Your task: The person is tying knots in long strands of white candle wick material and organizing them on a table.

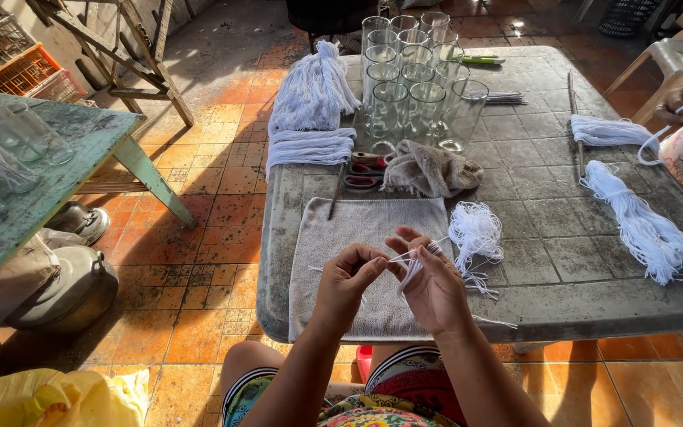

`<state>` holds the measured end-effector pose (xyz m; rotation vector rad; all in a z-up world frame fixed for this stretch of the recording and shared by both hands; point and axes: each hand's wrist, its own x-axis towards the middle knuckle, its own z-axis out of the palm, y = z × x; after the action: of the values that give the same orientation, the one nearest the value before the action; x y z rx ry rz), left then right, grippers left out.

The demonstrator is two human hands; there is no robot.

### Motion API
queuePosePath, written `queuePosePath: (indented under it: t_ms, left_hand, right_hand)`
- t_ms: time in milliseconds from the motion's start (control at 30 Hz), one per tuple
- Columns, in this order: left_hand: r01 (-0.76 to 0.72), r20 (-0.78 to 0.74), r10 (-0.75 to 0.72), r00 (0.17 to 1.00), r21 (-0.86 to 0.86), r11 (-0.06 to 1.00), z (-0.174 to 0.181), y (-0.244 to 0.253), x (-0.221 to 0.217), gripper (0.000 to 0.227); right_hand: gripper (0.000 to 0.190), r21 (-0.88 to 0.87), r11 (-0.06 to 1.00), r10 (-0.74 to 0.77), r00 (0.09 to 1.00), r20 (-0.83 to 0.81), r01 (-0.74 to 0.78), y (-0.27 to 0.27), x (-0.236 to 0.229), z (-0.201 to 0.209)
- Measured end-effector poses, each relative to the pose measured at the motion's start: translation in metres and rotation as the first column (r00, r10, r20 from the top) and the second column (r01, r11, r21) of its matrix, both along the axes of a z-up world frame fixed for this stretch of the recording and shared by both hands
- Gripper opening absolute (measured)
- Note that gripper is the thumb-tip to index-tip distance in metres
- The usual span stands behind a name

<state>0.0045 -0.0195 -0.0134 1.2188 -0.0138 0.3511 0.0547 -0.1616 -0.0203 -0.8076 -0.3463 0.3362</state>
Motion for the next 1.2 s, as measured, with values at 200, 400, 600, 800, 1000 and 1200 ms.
queuePosePath:
  t_ms: [200, 400, 600, 800, 1000, 1200]
  left_hand:
    - [-0.005, 0.049, 0.006, 0.999, -0.027, 1.0, 0.013, -0.009, -0.005, 0.009]
    - [-0.078, 0.15, 0.012, 0.989, 0.444, 0.892, -0.008, 0.013, 0.021, 0.009]
    - [0.468, -0.05, -0.494, 0.868, -0.251, 0.847, 0.004, -0.015, 0.001, 0.012]
    - [0.508, -0.169, -0.521, 0.837, -0.117, 0.854, -0.031, -0.008, 0.025, 0.009]
    - [0.61, -0.501, -0.386, 0.775, 0.431, 0.665, -0.034, -0.014, 0.045, 0.01]
    - [0.521, -0.509, -0.179, 0.842, 0.683, 0.511, -0.008, -0.027, 0.091, 0.017]
  right_hand:
    - [0.017, 0.154, 0.954, 0.252, 0.966, 0.067, -0.259, 0.002, -0.001, 0.009]
    - [0.029, -0.281, 0.957, 0.237, 0.745, 0.623, -0.07, 0.005, -0.008, 0.007]
    - [0.089, -0.374, 0.408, 0.201, 0.318, 0.927, 0.833, -0.022, 0.023, 0.034]
    - [0.075, 0.274, 0.946, 0.143, 0.982, 0.121, -0.172, -0.075, 0.046, 0.027]
    - [0.049, 0.146, 0.899, -0.437, 0.871, 0.226, 0.413, -0.174, 0.034, 0.108]
    - [0.016, 0.107, 0.121, -0.609, -0.011, 0.793, 0.987, -0.233, 0.079, 0.05]
